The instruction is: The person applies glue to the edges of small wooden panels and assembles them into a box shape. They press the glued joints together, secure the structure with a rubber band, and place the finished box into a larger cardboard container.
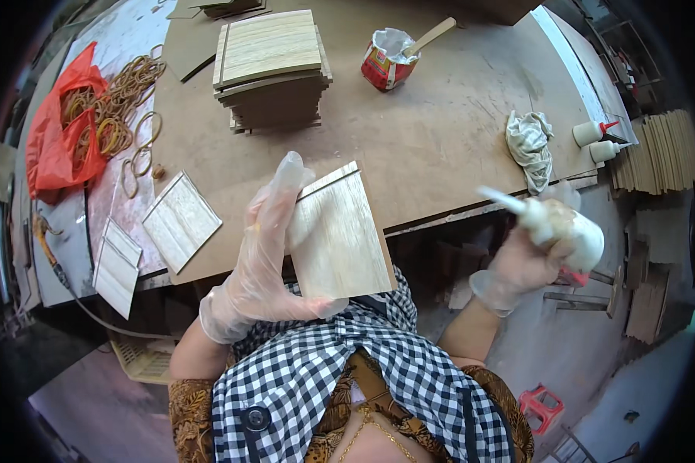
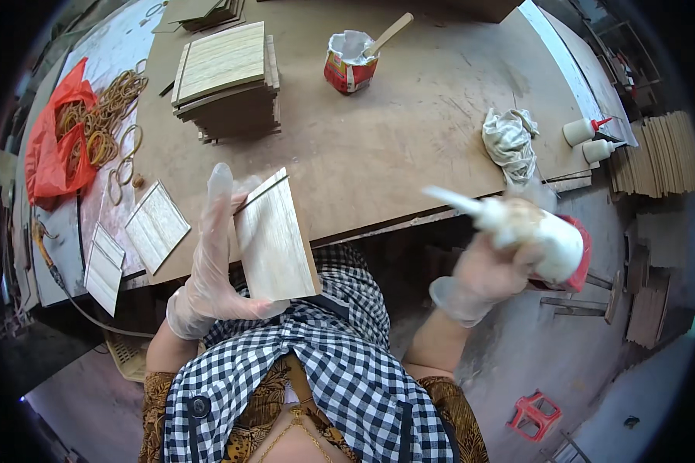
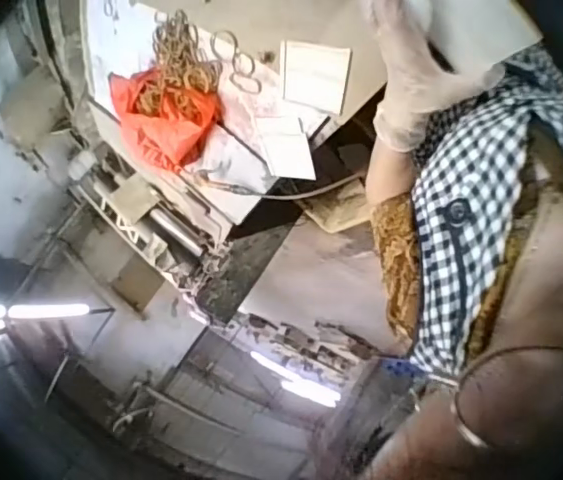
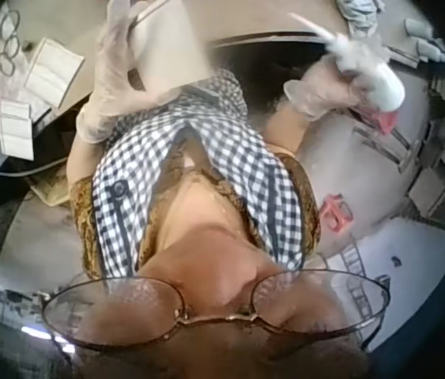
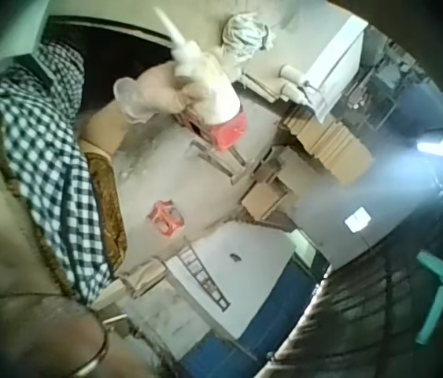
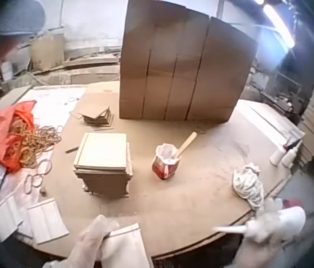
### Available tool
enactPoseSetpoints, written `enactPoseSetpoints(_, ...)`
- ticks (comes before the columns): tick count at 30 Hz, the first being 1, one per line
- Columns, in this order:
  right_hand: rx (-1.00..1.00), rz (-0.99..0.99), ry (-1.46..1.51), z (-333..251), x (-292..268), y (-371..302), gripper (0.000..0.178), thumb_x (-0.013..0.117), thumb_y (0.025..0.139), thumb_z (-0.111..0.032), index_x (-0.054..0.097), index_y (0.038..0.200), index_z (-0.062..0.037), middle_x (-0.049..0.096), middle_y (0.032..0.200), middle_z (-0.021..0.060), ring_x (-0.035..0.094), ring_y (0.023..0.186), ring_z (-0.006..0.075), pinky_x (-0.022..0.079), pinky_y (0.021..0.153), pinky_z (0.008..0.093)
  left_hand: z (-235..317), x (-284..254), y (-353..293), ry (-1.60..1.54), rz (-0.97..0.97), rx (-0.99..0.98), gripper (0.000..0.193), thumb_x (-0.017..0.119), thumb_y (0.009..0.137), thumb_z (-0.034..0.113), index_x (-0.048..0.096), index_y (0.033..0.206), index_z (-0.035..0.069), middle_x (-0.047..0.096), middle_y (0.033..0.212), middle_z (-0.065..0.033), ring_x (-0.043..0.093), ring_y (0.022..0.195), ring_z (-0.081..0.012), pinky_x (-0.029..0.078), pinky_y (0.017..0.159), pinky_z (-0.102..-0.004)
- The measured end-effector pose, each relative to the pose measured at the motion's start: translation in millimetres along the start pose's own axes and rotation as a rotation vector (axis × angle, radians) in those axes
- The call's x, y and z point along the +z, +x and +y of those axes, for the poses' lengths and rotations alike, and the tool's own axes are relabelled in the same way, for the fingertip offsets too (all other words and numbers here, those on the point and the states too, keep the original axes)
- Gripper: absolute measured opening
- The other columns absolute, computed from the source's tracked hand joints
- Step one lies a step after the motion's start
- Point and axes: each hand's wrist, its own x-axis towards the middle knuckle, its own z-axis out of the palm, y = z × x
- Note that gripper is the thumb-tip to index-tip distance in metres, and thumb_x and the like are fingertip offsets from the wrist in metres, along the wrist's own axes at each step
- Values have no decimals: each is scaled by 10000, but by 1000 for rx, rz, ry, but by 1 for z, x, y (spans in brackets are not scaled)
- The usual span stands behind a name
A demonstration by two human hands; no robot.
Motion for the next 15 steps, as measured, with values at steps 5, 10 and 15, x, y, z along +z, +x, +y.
enactPoseSetpoints(5,330,86,-67,16,67,-34,1141,829,699,-537,216,1505,-11,529,1304,175,593,1109,281,588,826,427,0,-1,-3,22,13,-9,1242,858,603,474,191,1544,13,243,1580,-236,290,1417,-398,223,1148,-481)
enactPoseSetpoints(10,413,-22,144,24,68,-39,1152,849,675,-486,215,1504,1,517,1277,169,596,1087,302,601,804,418,1,-11,-10,101,-46,-72,1226,840,606,504,209,1539,20,244,1581,-236,296,1413,-389,227,1149,-478)
enactPoseSetpoints(15,407,-18,206,27,74,-37,1068,860,673,-423,284,1462,10,495,1181,129,593,1032,298,601,805,421,0,-15,-6,105,-33,-39,1205,844,608,491,227,1535,30,257,1576,-235,306,1405,-385,232,1148,-484)
